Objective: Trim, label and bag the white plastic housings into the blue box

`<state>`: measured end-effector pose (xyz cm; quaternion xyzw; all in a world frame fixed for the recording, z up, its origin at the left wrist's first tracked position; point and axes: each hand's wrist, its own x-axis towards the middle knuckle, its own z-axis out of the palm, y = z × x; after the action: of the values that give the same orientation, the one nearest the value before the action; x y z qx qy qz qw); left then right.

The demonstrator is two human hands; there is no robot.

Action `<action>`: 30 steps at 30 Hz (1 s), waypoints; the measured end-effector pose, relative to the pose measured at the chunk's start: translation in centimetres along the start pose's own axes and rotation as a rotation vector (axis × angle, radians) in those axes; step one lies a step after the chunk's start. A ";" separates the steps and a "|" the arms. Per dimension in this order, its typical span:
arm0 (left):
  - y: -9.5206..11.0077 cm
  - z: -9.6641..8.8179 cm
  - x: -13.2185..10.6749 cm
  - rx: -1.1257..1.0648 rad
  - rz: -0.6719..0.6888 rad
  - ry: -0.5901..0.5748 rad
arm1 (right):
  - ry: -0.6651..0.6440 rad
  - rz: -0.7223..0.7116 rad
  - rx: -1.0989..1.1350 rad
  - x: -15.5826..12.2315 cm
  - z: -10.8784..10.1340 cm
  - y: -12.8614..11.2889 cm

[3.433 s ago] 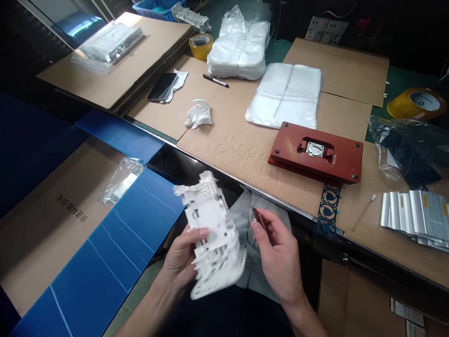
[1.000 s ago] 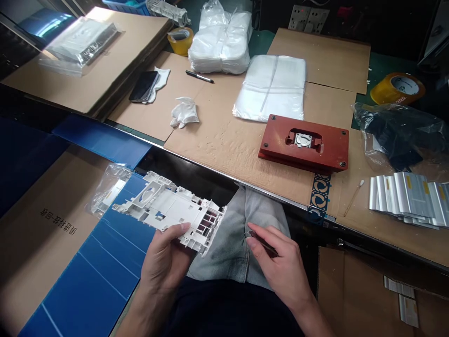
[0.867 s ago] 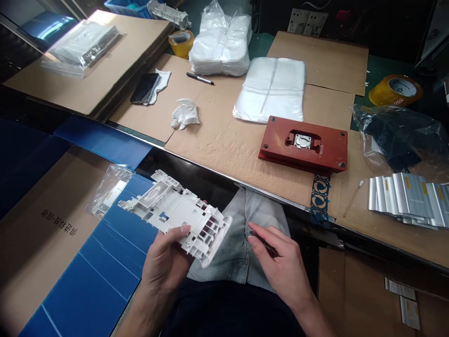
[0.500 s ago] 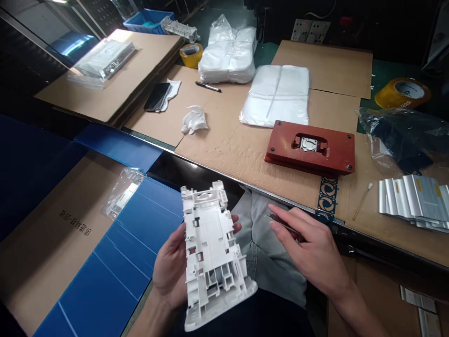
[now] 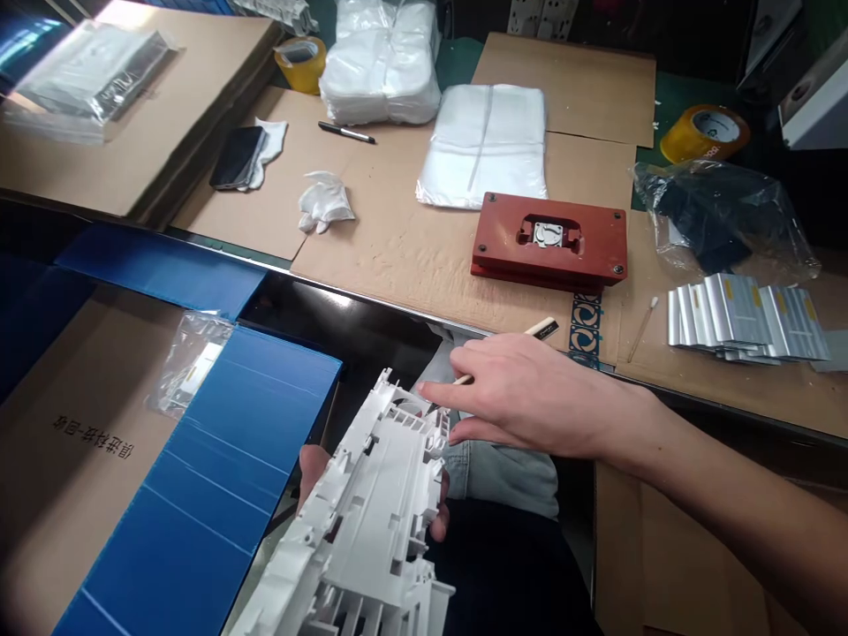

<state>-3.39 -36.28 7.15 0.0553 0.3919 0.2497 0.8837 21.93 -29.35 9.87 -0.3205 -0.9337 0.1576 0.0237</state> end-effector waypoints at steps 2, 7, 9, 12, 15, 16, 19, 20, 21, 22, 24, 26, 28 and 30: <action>0.1 -0.1 -0.1 -0.052 -0.150 -0.049 | 0.005 -0.011 -0.005 0.0 -0.1 0.0; 0.5 0.0 -0.2 -0.093 -0.262 -0.068 | 0.001 -0.023 -0.024 0.0 -0.2 -0.2; 0.5 0.1 -0.1 -0.074 -0.260 -0.071 | 0.003 -0.020 -0.035 0.0 -0.2 -0.4; 0.5 0.0 0.1 -0.010 -0.249 -0.082 | 0.009 -0.017 -0.043 0.1 -0.3 -0.6; 0.1 -0.7 0.4 0.018 -0.243 -0.157 | -0.022 -0.006 -0.031 0.1 -0.4 -0.7; -0.1 -1.1 0.6 0.010 -0.240 -0.177 | -0.038 -0.002 -0.016 0.1 -0.4 -0.6; -0.6 -1.8 0.9 -0.007 -0.198 -0.190 | -0.085 0.028 0.080 -0.2 -0.4 -0.1; -0.6 -2.0 0.9 -0.018 -0.186 -0.202 | -0.096 0.045 0.133 -0.4 -0.2 0.1; -0.6 -2.1 0.9 -0.041 -0.186 -0.220 | -0.098 0.070 0.192 -0.5 0.0 0.2; -0.5 -2.1 0.9 -0.075 -0.203 -0.242 | -0.082 0.100 0.256 -0.5 0.2 0.3; -0.3 -1.9 0.8 -0.148 -0.256 -0.253 | 0.003 0.172 0.393 -0.4 0.9 0.3; 0.0 -1.5 0.8 -0.166 -0.276 -0.211 | 0.100 0.249 0.527 0.0 1.9 -0.2; 0.2 -1.1 0.9 -0.151 -0.238 -0.155 | 0.146 0.307 0.631 0.7 3.0 -0.8; 0.3 -0.8 1.1 -0.158 -0.203 -0.123 | 0.158 0.346 0.688 1.4 4.0 -1.3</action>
<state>-3.44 -35.57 5.94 -0.0394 0.3198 0.1851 0.9284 19.43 -30.57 6.35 -0.4578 -0.7537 0.4379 0.1747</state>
